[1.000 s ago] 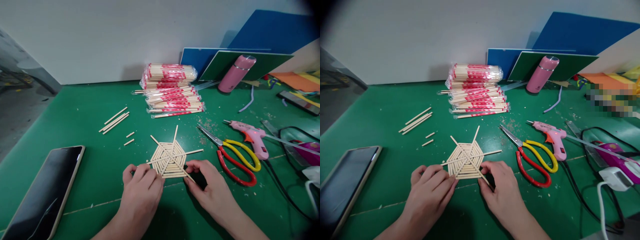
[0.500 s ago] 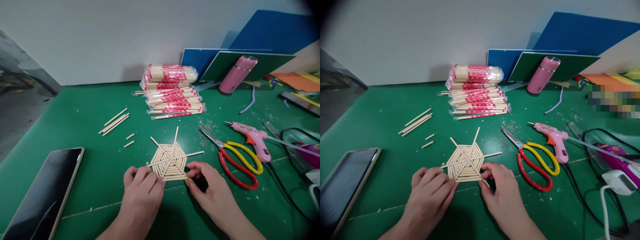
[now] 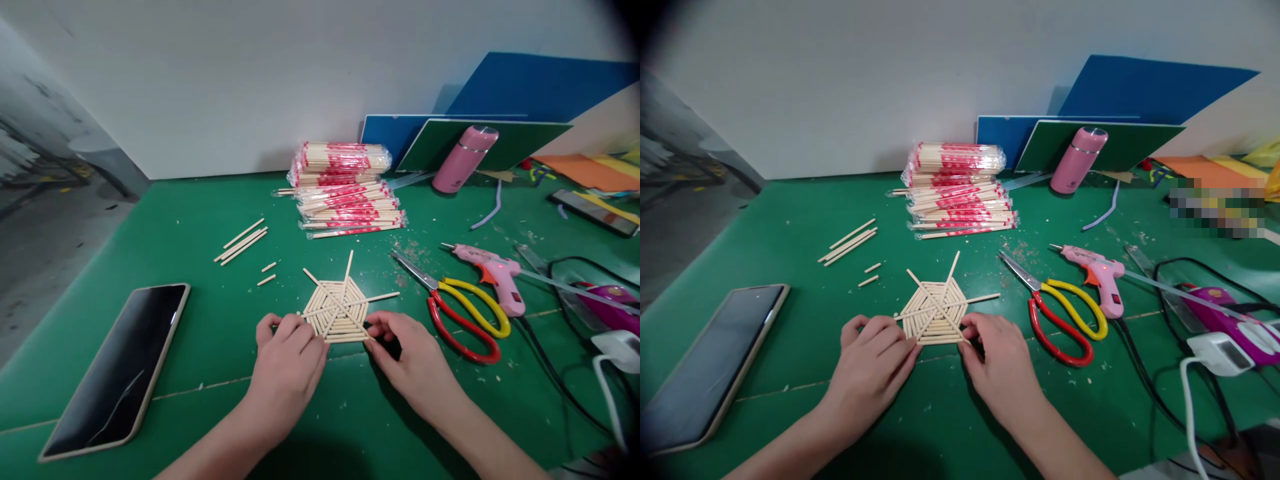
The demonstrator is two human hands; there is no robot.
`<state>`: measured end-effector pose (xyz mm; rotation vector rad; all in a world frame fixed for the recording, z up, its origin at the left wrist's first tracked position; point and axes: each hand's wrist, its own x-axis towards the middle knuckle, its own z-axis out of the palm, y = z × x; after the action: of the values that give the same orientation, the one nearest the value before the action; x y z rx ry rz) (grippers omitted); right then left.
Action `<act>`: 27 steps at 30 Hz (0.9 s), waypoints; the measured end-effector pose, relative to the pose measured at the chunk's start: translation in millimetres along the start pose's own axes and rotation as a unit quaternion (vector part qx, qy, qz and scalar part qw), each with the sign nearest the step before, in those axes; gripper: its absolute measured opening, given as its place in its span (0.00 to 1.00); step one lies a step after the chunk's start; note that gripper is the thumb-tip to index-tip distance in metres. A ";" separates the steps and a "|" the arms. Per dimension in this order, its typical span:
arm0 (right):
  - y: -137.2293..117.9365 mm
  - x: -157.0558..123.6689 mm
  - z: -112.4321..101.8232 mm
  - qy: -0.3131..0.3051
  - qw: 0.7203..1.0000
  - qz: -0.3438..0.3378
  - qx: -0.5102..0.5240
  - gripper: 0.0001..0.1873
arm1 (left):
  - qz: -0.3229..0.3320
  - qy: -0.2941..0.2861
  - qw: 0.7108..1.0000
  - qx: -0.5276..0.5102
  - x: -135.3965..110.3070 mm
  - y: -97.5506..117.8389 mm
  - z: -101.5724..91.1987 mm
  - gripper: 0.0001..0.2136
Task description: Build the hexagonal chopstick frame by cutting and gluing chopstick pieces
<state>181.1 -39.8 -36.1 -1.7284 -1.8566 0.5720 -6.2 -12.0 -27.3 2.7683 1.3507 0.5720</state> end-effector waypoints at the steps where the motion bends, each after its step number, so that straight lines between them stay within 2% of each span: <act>1: 0.3 0.8 -0.9 -0.002 1.000 -0.002 -0.002 0.12 | 0.001 0.000 1.000 0.002 -0.1 0.0 -0.1 0.12; 16: 7.8 11.0 -6.4 -0.016 0.999 -0.035 0.029 0.18 | -0.010 0.019 1.000 -0.001 5.7 0.0 2.4 0.11; 20: 9.5 10.5 -12.8 -0.027 0.997 -0.050 0.043 0.07 | -0.016 0.019 1.000 -0.003 4.9 0.0 2.3 0.12; 27: 9.5 12.7 -14.8 -0.068 0.996 -0.046 0.033 0.08 | 0.001 0.011 1.000 -0.017 8.2 -1.9 2.7 0.10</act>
<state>197.4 -27.1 -29.6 -1.5863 -1.9766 0.7218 -2.2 -4.2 -27.5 2.7439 1.3306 0.6226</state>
